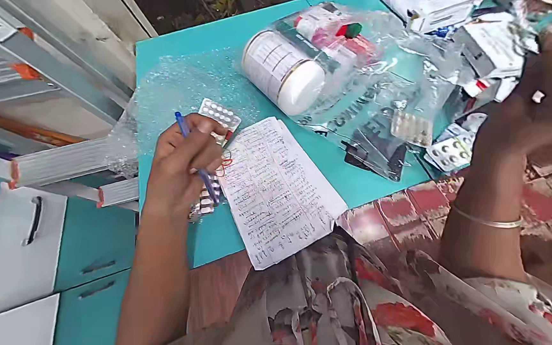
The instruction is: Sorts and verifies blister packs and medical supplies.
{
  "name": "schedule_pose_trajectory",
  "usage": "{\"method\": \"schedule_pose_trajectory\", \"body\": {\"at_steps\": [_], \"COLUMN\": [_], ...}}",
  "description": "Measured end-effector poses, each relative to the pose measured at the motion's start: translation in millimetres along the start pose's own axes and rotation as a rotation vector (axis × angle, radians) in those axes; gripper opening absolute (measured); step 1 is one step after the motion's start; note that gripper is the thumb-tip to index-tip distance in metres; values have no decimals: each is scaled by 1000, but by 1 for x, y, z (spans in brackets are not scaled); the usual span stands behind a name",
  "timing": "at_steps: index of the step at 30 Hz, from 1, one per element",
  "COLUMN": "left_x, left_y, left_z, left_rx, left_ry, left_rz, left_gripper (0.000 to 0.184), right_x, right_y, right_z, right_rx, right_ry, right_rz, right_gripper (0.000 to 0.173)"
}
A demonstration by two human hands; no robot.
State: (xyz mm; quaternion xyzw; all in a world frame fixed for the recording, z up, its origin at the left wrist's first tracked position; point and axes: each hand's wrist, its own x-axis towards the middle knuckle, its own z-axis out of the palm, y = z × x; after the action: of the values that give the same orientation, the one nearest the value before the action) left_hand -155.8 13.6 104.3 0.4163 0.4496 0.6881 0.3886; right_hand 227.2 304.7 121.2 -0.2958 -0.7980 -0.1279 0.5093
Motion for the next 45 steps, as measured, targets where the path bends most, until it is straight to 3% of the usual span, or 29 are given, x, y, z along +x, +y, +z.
{"method": "schedule_pose_trajectory", "body": {"at_steps": [3, 6, 7, 9, 11, 14, 17, 21, 24, 28, 33, 39, 45], "left_x": [4, 5, 4, 6, 10, 12, 12, 12, 13, 15, 16, 15, 17], "left_y": [-2, -3, -3, -1, 0, 0, 1, 3, 1, -7, -10, -11, -15], "left_z": [-7, -11, -12, -14, -16, -17, -10, -11, -16, -16, -10, -15, -22], "left_rx": [-107, -212, -248, -315, -454, -712, -830, -856, -879, -827, -789, -835, -825], "left_ry": [11, 50, 70, 95, 102, 73, 31, 31, 67, 91, 172, 74, 28], "left_rz": [-46, -78, -84, -81, -63, -43, -58, -34, 40, 70, 39, 25, -34], "left_gripper": [21, 22, 23, 26, 31, 34, 37, 39, 41, 42, 47, 37, 33], "right_x": [24, 72, 77, 59, 47, 23, 7, 15, 29, 45, 56, 58, 42], "right_y": [9, -61, -58, 8, 31, -9, -47, -63, -63, -82, -93, -92, -88], "right_z": [7, -12, -13, -2, -4, -22, -19, 21, 54, 95, 127, 127, 85], "right_rx": [-56, -92, -86, -45, 4, 261, 546, 457, 498, 453, 635, 528, 297], "right_ry": [-224, -640, -741, -676, -557, -440, -637, -714, -856, -893, -930, -937, -945], "right_rz": [-5, 377, 407, 219, 174, 284, 256, 42, 171, 249, 348, 313, 280], "right_gripper": [35, 40, 41, 40, 43, 41, 31, 20, 46, 73, 73, 60, 70]}}
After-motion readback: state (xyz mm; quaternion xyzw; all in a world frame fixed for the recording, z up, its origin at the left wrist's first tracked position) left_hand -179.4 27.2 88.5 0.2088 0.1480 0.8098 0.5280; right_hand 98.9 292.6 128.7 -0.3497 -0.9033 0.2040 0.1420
